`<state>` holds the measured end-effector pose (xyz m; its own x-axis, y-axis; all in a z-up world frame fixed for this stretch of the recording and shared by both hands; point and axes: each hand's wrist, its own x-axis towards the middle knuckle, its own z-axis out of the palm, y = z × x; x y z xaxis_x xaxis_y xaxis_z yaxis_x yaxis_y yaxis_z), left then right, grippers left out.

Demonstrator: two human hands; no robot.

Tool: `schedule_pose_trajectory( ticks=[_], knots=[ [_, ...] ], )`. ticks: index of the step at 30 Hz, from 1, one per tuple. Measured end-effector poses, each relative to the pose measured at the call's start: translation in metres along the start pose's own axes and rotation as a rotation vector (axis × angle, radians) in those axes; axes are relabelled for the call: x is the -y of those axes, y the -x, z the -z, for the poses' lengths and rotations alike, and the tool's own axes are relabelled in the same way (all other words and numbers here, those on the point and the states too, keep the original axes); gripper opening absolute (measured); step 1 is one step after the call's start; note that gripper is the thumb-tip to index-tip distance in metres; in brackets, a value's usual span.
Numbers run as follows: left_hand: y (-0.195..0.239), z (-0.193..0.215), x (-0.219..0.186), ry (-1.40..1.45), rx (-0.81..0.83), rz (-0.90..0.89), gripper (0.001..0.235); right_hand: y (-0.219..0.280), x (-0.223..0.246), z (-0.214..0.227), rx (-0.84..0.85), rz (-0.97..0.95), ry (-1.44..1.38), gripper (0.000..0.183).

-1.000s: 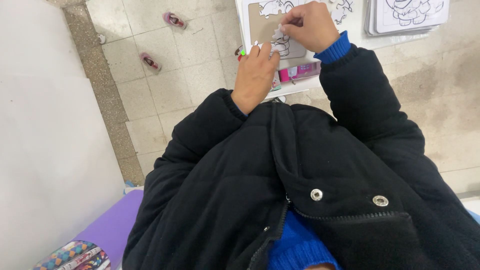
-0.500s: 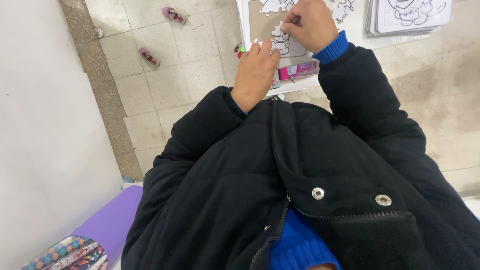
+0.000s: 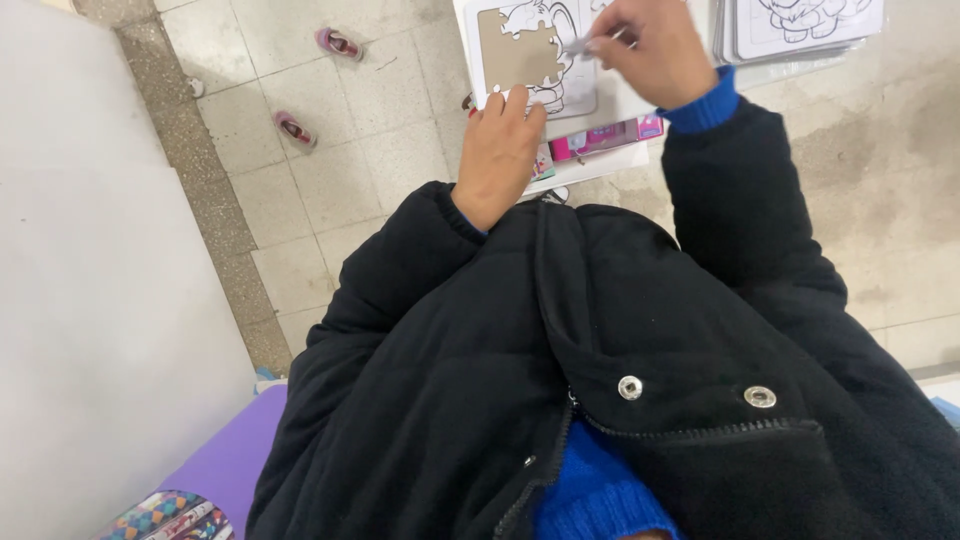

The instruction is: Assembling a cardboard elephant puzzle on a table.

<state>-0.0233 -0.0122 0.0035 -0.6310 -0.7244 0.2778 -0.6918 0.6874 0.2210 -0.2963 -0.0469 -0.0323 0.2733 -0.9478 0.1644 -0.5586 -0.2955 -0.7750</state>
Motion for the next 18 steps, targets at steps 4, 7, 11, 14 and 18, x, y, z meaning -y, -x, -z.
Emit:
schedule_pose_trajectory(
  ticks=[4,7,11,14,18],
  knots=[
    [0.001,0.000,0.002,0.018,-0.011,-0.016,0.022,0.034,-0.016,0.044,-0.094,-0.151,0.052,0.012],
    [0.000,-0.005,0.003,-0.001,-0.016,-0.023,0.019,0.050,-0.017,0.052,-0.053,-0.173,0.119,0.013],
    [-0.001,-0.007,0.001,-0.018,0.006,-0.028,0.018,0.052,-0.023,0.037,-0.086,-0.161,0.149,0.016],
    [0.001,-0.011,0.001,-0.015,-0.023,-0.019,0.020,0.054,-0.043,0.031,-0.171,-0.131,0.217,0.016],
    [0.002,-0.006,0.002,0.009,0.008,-0.017,0.029,0.051,-0.070,0.024,-0.140,-0.288,0.475,0.022]
  ],
)
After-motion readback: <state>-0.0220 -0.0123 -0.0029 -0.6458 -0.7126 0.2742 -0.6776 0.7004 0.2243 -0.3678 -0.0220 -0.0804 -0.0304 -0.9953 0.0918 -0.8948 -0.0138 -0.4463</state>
